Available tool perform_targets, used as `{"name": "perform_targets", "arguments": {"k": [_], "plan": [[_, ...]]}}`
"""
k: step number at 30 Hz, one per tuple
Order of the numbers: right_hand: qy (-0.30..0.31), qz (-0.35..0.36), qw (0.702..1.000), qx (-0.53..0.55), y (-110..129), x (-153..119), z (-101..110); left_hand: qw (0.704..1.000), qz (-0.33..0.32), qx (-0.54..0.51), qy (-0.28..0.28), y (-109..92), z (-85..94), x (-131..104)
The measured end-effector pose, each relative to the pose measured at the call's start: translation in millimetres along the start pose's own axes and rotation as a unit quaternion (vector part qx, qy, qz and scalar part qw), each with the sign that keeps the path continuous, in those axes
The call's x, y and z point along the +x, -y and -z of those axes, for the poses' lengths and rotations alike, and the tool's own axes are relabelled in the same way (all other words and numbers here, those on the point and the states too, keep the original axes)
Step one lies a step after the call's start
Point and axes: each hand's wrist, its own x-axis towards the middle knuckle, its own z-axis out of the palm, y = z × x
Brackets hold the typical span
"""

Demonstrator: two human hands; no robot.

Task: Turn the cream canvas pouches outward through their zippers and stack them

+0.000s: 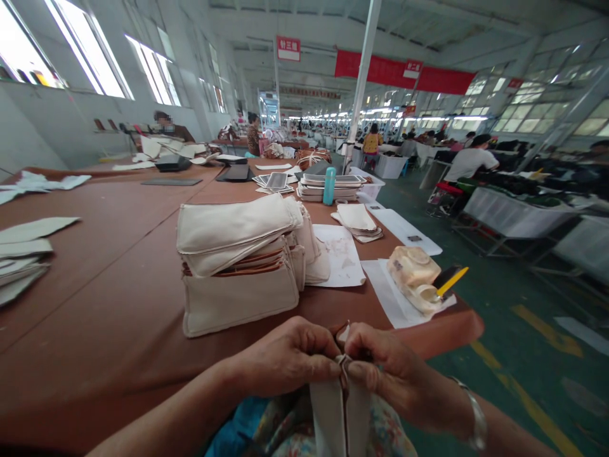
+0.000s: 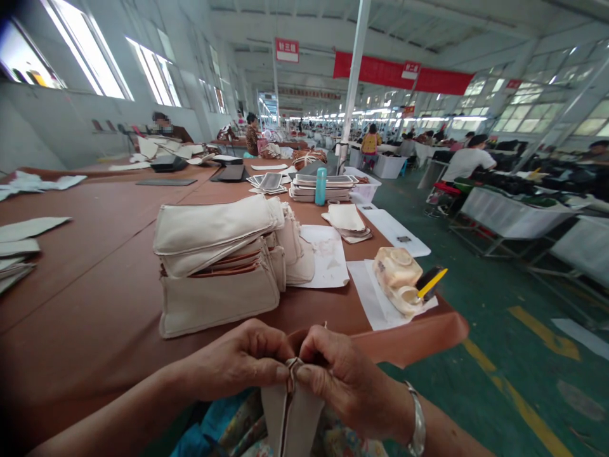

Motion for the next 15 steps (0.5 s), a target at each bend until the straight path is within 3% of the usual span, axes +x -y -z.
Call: {"name": "perform_targets", "arguments": {"k": [5, 10, 15], "plan": [[-0.029, -0.014, 0.999, 0.002, 2.2, 1.5, -2.4, 0.998, 0.016, 0.045, -0.051, 7.5, -6.5, 4.3], [-0.006, -0.112, 0.986, 0.121, 12.5, 4.6, 0.2, 0.998, 0.013, 0.024, -0.057, 7.6, -12.8, 4.3], [-0.004, -0.155, 0.979, 0.131, 9.7, 8.9, -0.3, 0.995, 0.012, 0.054, -0.088, 6.3, -15.5, 2.2]]}}
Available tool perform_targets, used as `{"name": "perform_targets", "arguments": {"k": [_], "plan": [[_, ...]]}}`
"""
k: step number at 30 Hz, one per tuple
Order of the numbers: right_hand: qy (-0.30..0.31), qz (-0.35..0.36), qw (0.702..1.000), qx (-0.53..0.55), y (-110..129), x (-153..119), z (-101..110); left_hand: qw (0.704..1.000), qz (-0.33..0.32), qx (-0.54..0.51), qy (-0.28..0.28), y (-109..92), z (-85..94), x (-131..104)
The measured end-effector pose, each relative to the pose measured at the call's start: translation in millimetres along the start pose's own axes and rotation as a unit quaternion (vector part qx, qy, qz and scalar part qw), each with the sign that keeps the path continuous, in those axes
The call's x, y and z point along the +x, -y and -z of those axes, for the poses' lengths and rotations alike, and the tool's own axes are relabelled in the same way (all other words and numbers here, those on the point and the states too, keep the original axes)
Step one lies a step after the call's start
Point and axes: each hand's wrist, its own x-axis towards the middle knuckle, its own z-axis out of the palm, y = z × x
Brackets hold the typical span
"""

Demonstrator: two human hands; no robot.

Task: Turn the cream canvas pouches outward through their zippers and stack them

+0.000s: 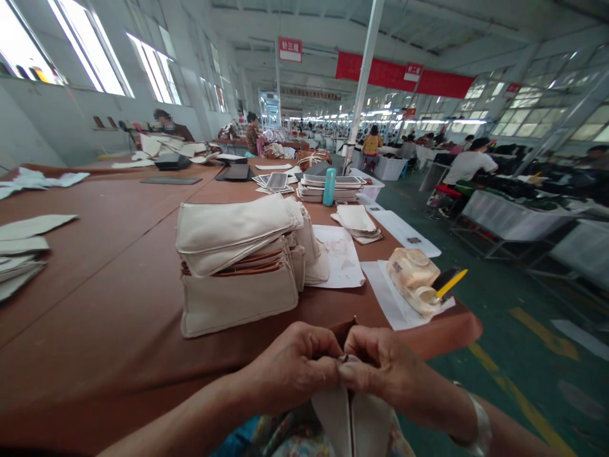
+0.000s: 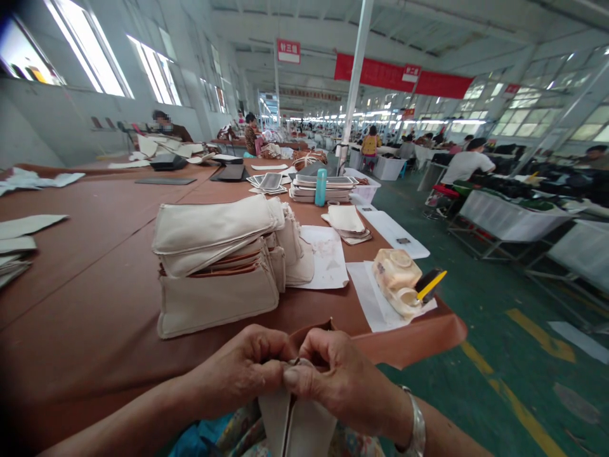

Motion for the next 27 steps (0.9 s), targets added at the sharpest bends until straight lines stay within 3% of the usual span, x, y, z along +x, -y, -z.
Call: {"name": "perform_targets", "arguments": {"k": [4, 8, 12, 21, 23, 27], "plan": [[-0.016, -0.022, 0.999, 0.042, -3.6, 2.0, -2.8, 0.999, 0.012, 0.012, -0.027, 2.7, 0.6, 1.3], [-0.03, -0.042, 0.997, 0.057, -3.0, 0.6, -3.6, 1.0, 0.016, -0.02, -0.01, -0.6, 2.5, 2.4], [-0.027, -0.048, 0.997, 0.057, 0.1, -1.0, -2.6, 1.0, 0.011, 0.002, 0.006, -6.2, 3.8, 4.2], [-0.08, -0.03, 0.996, 0.0, -9.7, -4.2, -7.4, 0.997, 0.02, 0.065, -0.021, -0.2, -3.4, 7.4], [-0.081, -0.02, 0.996, 0.006, -9.9, -5.6, -8.1, 0.999, 0.032, 0.035, -0.008, 2.3, -3.4, 6.7], [-0.069, 0.029, 0.997, 0.018, -7.5, -10.9, -8.1, 0.988, 0.058, -0.14, 0.025, 4.7, -4.0, 3.8]]}}
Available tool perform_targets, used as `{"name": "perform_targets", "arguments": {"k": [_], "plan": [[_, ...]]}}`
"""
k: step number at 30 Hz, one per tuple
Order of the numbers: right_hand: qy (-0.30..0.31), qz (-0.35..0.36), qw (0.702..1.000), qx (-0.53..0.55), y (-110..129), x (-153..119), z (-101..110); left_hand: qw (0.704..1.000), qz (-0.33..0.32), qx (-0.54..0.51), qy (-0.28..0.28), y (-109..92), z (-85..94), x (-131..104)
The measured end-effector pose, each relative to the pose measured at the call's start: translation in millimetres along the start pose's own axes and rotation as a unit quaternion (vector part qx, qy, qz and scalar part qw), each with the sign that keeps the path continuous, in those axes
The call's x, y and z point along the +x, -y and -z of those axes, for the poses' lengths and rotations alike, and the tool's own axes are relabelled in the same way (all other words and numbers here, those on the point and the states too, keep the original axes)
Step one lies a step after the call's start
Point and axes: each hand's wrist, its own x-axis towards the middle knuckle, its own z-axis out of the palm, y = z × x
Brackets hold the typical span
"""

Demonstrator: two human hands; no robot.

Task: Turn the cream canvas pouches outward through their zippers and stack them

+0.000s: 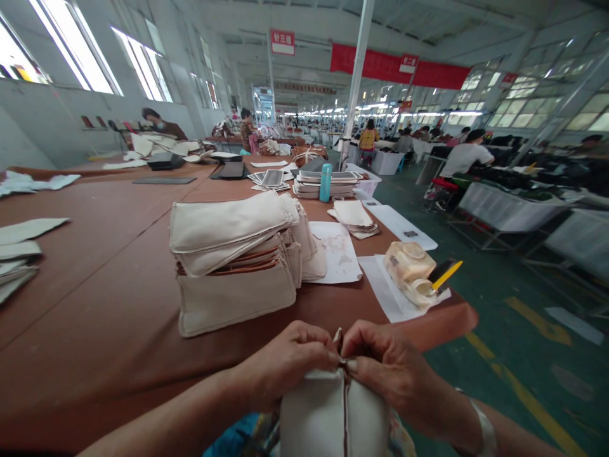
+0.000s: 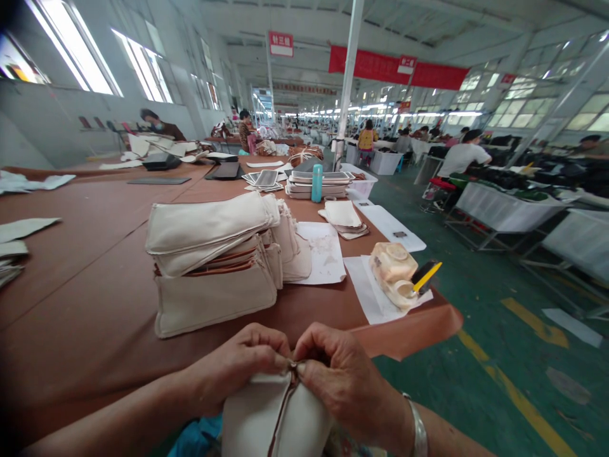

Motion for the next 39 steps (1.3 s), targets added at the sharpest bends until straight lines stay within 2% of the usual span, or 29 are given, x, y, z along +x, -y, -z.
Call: {"name": "perform_targets", "arguments": {"k": [4, 6, 9, 12, 15, 17, 20, 22, 24, 26, 28, 32, 34, 37, 39], "plan": [[0.009, 0.055, 0.998, 0.022, -1.8, -6.3, 0.2, 0.995, 0.004, -0.101, -0.026, 1.5, -3.4, -3.2], [0.005, 0.092, 0.996, 0.008, -4.4, -8.6, 0.2, 0.992, 0.036, -0.12, 0.0, 2.1, -4.2, -3.8], [-0.006, 0.189, 0.981, -0.044, -6.2, -9.5, 0.5, 0.99, 0.053, -0.123, 0.038, 2.9, -3.2, -3.1], [-0.019, 0.287, 0.951, -0.117, -4.6, -9.2, 0.9, 0.993, 0.034, -0.09, 0.062, 2.9, -1.3, -3.0], [-0.014, 0.325, 0.934, -0.15, -3.4, -12.4, 2.0, 0.997, -0.02, 0.017, 0.07, -0.5, -0.9, -6.4], [0.004, 0.288, 0.951, -0.109, -3.6, -15.9, 4.0, 0.989, -0.076, 0.108, 0.068, -5.2, -1.3, -10.1], [0.007, 0.129, 0.992, 0.007, -2.5, -16.8, 10.1, 0.963, -0.147, 0.218, 0.056, -13.3, -1.5, -14.5], [0.026, 0.041, 0.998, 0.038, 1.6, -12.9, 16.1, 0.95, -0.172, 0.257, 0.05, -16.9, -1.0, -15.6], [0.089, 0.01, 0.996, 0.01, 8.1, -7.4, 22.9, 0.942, -0.184, 0.278, 0.044, -18.6, -0.6, -15.6], [0.157, 0.007, 0.987, -0.033, 14.8, -3.2, 28.7, 0.936, -0.189, 0.292, 0.042, -19.3, -0.6, -15.3], [0.189, 0.014, 0.98, -0.063, 19.2, -1.5, 31.6, 0.936, -0.189, 0.294, 0.042, -19.5, -1.6, -15.3], [0.143, 0.089, 0.979, -0.116, 18.6, -2.9, 27.1, 0.945, -0.198, 0.259, 0.04, -16.5, -5.3, -14.4], [0.118, 0.132, 0.976, -0.125, 15.7, -3.6, 23.4, 0.959, -0.185, 0.208, 0.044, -12.3, -5.8, -12.5], [0.121, 0.154, 0.975, -0.107, 12.6, -3.7, 22.9, 0.985, -0.123, 0.092, 0.082, -8.2, -2.7, -9.2], [0.138, 0.157, 0.973, -0.093, 13.0, -3.8, 26.1, 0.988, -0.109, 0.084, 0.077, -10.6, 0.9, -8.2]]}}
